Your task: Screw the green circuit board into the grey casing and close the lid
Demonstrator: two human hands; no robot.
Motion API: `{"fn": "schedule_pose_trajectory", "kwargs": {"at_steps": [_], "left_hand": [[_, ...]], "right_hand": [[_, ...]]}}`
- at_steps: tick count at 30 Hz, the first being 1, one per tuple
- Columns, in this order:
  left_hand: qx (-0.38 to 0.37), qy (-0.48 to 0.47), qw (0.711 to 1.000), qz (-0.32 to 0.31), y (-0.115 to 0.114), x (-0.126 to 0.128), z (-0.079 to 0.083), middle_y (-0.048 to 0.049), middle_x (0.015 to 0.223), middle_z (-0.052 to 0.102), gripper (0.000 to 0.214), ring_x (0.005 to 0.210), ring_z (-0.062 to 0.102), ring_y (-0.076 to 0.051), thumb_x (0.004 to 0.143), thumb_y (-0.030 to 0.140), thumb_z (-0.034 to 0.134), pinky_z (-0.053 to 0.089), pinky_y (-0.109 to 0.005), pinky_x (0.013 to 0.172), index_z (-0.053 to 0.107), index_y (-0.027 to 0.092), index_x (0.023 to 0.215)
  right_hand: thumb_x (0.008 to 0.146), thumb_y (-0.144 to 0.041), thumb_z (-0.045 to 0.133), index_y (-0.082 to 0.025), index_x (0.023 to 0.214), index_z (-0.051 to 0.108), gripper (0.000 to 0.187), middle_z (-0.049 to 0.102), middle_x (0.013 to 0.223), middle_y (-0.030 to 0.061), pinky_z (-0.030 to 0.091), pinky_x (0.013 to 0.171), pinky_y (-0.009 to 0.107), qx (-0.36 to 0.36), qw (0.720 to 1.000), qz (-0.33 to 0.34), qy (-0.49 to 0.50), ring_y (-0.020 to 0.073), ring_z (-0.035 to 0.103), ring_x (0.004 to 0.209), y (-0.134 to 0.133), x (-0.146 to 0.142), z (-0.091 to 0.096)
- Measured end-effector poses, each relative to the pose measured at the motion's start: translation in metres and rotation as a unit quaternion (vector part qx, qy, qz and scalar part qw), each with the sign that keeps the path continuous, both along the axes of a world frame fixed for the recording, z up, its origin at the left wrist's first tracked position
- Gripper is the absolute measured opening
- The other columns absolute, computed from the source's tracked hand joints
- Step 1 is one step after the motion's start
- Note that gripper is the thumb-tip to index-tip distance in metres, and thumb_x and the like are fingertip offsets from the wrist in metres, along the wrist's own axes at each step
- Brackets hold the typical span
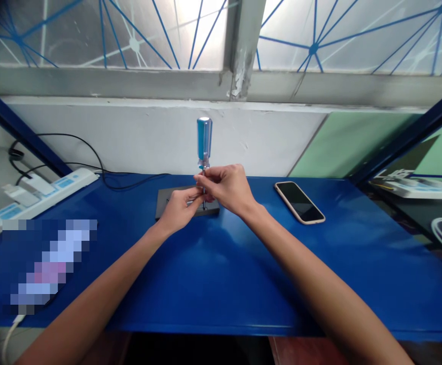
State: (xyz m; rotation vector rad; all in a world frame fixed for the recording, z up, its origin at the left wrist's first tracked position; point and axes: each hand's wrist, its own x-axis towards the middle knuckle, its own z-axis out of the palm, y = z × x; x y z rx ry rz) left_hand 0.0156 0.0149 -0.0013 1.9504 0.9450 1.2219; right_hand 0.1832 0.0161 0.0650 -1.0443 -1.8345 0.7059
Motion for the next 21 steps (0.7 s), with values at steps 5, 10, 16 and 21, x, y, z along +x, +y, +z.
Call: {"fn": "schedule_pose_trajectory", "kwargs": {"at_steps": [5,10,16,21], "left_hand": [[-0.031,-0.04,0.998,-0.021,0.001,0.001,-0.001,-0.0077,0.098,0.081,0.022,0.095,0.077,-0.024,0.098,0.031,0.059,0.06,-0.038,0.089,0.076,0.018,0.104],[-0.048,-0.062,0.996,-0.04,0.003,0.001,-0.002,-0.008,0.099,0.08,0.021,0.095,0.077,-0.023,0.098,0.031,0.059,0.061,-0.037,0.09,0.073,0.017,0.106],[-0.057,-0.059,0.996,-0.043,0.001,0.0,-0.001,-0.009,0.1,0.08,0.021,0.096,0.077,-0.023,0.098,0.029,0.058,0.06,-0.038,0.091,0.073,0.016,0.106],[-0.052,-0.052,0.996,-0.049,0.0,0.002,-0.001,-0.009,0.101,0.08,0.022,0.097,0.076,-0.023,0.099,0.03,0.058,0.059,-0.038,0.094,0.073,0.017,0.105]], "right_hand": [[0.086,-0.045,0.075,-0.021,0.127,0.068,0.048,0.073,0.116,0.0083,0.051,0.055,0.024,-0.003,0.997,0.075,0.001,0.0169,0.067,0.079,0.005,0.009,0.013],[0.094,-0.049,0.065,-0.021,0.122,0.072,0.04,0.071,0.124,0.0081,0.046,0.052,0.023,-0.052,0.991,0.124,0.029,0.0122,0.06,0.073,0.009,0.015,0.027],[0.086,-0.048,0.076,-0.02,0.097,0.075,0.031,0.073,0.092,0.0049,0.05,0.069,0.03,0.003,0.997,0.045,0.056,0.0171,0.063,0.08,0.009,0.007,0.02],[0.079,-0.05,0.082,-0.021,0.077,0.061,0.035,0.065,0.078,0.0015,0.047,0.062,0.029,0.027,0.996,-0.016,0.087,0.0163,0.061,0.072,0.004,-0.003,0.016]]}}
